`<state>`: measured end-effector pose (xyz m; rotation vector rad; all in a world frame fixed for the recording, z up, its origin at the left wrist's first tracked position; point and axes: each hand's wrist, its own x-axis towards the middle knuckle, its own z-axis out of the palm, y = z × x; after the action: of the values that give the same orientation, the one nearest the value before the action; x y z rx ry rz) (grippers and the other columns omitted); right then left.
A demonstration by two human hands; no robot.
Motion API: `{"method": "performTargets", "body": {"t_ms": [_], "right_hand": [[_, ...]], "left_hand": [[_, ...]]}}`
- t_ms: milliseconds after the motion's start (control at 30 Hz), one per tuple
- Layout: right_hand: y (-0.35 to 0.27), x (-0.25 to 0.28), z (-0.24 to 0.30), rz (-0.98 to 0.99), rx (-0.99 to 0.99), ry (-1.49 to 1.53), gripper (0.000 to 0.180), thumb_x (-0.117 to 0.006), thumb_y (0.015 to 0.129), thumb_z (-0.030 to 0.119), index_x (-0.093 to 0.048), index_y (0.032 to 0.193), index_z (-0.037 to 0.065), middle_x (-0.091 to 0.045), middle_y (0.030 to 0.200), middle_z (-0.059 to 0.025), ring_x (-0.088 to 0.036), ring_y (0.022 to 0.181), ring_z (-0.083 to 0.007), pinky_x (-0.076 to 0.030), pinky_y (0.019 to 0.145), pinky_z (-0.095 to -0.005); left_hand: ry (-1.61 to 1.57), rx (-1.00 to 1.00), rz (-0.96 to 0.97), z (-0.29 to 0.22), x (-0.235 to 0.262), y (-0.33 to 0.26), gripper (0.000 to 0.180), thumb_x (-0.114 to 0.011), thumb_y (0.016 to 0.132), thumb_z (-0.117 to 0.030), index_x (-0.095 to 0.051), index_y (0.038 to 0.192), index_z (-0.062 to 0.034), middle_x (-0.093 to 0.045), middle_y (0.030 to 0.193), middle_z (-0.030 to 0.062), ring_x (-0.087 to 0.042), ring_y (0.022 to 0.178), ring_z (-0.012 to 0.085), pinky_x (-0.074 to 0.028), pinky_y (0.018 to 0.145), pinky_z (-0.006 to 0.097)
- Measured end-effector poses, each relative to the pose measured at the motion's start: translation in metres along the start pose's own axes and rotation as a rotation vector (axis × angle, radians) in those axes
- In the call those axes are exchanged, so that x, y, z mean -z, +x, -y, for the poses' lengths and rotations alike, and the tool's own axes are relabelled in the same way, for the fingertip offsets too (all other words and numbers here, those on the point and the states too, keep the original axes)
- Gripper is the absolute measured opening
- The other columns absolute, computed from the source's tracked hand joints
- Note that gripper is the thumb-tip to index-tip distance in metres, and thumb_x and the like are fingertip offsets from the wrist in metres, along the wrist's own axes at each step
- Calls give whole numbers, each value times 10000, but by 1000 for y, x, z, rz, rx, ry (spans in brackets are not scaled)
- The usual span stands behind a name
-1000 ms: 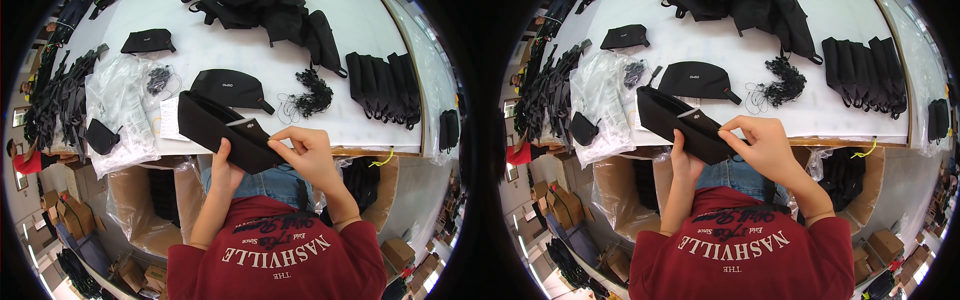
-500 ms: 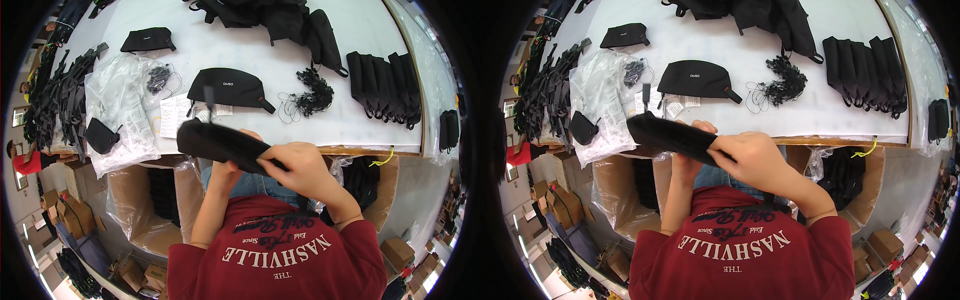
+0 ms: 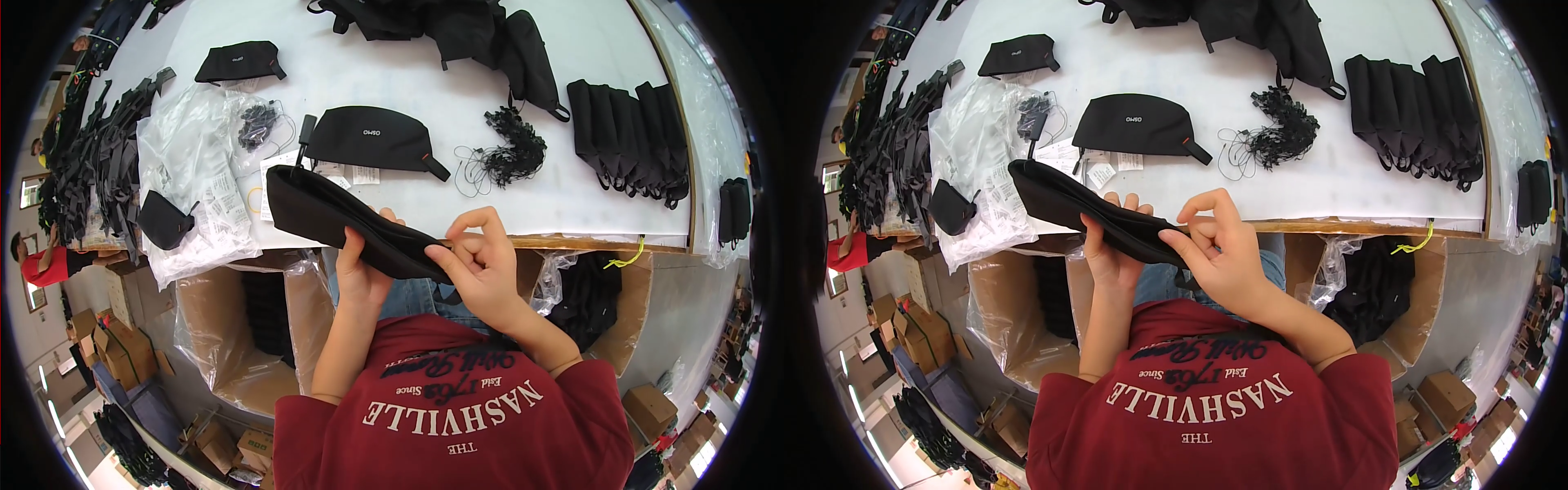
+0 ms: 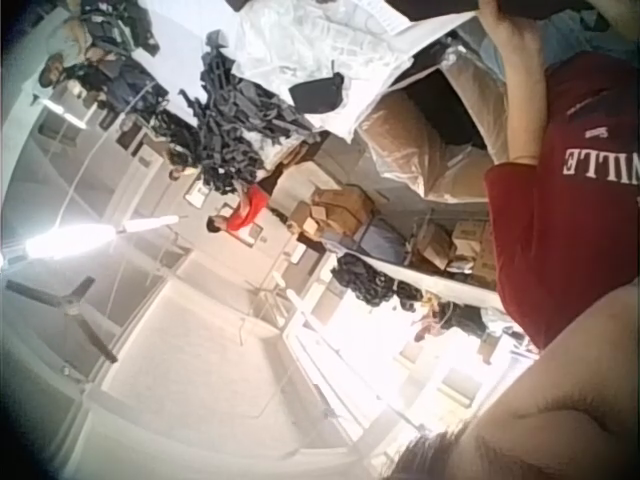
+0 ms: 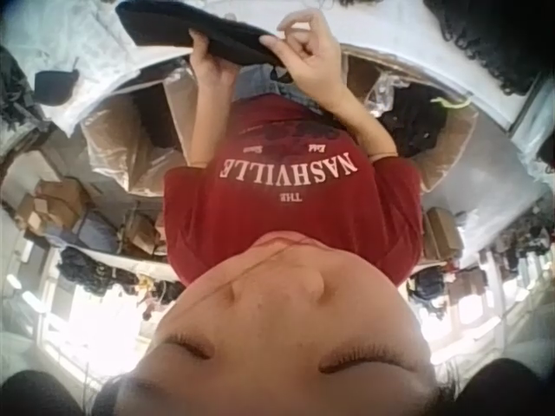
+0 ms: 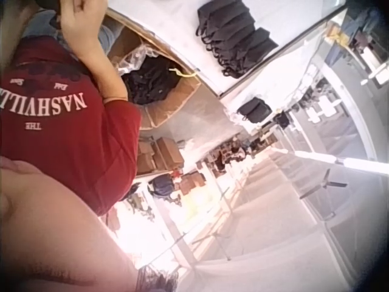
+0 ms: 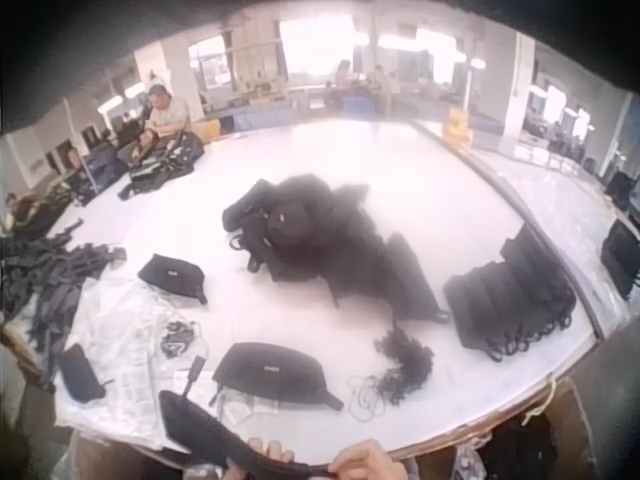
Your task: Placing silica gel packets and product tags into black zippered pouches.
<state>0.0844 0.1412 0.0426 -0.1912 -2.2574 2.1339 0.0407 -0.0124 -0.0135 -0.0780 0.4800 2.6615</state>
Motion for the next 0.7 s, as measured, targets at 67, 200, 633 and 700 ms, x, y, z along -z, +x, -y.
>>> {"method": "performTargets", "body": {"t_ms": [67,200,633,700], "right_hand": [[-4,-2,-5,-22,-12,66,219,-646,840,19,-466,957,58,-296,536,60,-243,487,-17,-208,463,-207],[-4,3,-13,40,-95,319,242,-623,835,-20,-453,986,62,-301,645,69,-278,581,-20,-249,536,-187],[-5,19,-36,263,-514,784,271,-620,833,22,-460,1039,97,-451,866,30,-447,782,-49,-370,678,-208],[-6,18,-41,298,-440,733,224,-606,862,65,-481,1047,83,-500,924,16,-486,845,-61,-396,735,-217]], "left_hand": [[36,-4,-28,-4,-2,-2,365,-649,851,-410,-472,899,-94,-437,825,34,-418,812,169,-382,760,306],[136,-68,-74,-10,-2,-2,374,-644,850,-432,-446,861,-116,-395,812,16,-388,824,174,-361,774,308],[69,-210,-428,-15,13,-8,392,-563,907,-406,-575,1084,-57,-615,1007,139,-578,931,300,-483,831,414],[106,-233,-531,-12,7,-6,375,-563,912,-388,-600,1066,-48,-623,1020,139,-597,908,277,-484,838,393]]}}
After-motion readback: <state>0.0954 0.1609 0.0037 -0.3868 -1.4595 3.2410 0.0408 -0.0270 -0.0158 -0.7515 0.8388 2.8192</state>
